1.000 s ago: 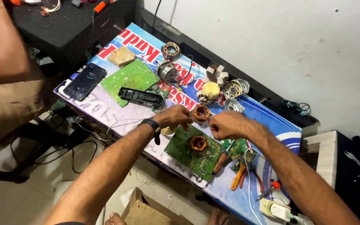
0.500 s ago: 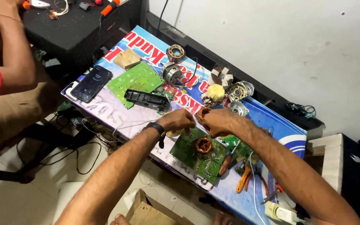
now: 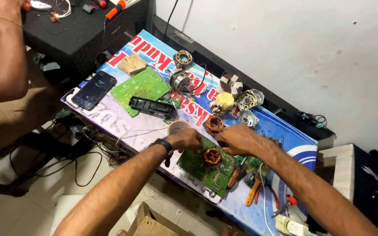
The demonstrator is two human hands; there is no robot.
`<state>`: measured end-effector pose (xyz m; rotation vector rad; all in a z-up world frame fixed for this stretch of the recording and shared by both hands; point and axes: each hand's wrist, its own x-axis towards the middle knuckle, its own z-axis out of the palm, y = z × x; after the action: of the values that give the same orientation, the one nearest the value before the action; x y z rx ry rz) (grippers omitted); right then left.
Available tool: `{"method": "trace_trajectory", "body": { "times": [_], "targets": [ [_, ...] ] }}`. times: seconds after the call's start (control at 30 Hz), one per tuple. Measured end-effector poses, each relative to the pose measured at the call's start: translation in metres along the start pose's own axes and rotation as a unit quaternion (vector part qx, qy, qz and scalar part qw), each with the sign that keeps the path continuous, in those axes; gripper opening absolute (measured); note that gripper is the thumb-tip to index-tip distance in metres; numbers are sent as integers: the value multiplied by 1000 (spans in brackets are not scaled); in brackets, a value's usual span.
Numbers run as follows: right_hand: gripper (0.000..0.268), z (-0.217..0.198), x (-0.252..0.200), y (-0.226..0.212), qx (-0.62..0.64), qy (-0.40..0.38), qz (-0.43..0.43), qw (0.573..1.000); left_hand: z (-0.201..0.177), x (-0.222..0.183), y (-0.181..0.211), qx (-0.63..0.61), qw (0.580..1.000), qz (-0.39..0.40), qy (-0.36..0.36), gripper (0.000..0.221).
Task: Soldering copper coils and other electronic components onto a circuit board.
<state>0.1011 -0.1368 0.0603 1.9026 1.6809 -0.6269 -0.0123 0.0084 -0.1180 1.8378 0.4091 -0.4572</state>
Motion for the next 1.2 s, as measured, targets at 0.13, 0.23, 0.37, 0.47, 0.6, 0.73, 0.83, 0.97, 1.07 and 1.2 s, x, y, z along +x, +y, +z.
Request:
{"method": "trace_trajectory", "body": {
  "times": [0.13, 0.23, 0.37, 0.47, 0.6, 0.73, 0.83, 0.97, 1.07, 1.2],
  "targets": [
    [17, 26, -2, 17, -1, 56, -41, 998, 2, 19, -10, 28, 998, 33, -50, 34],
    [14, 48, 3, 25, 2, 93, -47, 995, 4, 17, -5, 50, 997, 43, -46, 33],
    [11, 42, 0, 17, 3, 94, -66, 993, 2, 15, -1, 59, 997, 39, -23, 33],
    [9, 36, 2, 14, 3, 69, -59, 996, 1, 4, 9, 73, 997, 34, -13, 30],
    [10, 21, -10, 6, 57, 49, -66, 995, 3, 11, 4, 63, 997, 30, -15, 30],
    [8, 27, -13, 12, 64, 75, -107, 989, -2, -1, 17, 23, 999, 21, -24, 33],
    [7, 31, -15, 17, 8, 101, -124, 987, -2, -4, 21, 21, 999, 21, -19, 33],
    [11, 60, -6, 35, -66, 210, -169, 961, 1, 4, 16, -6, 1000, 24, -19, 30],
    [11, 70, -11, 38, -79, 251, -185, 947, -3, -12, 31, -27, 999, 11, -27, 28],
    [20, 64, -24, 29, -114, 232, -165, 952, -2, -11, 29, -34, 999, 15, -24, 27]
  ]
}}
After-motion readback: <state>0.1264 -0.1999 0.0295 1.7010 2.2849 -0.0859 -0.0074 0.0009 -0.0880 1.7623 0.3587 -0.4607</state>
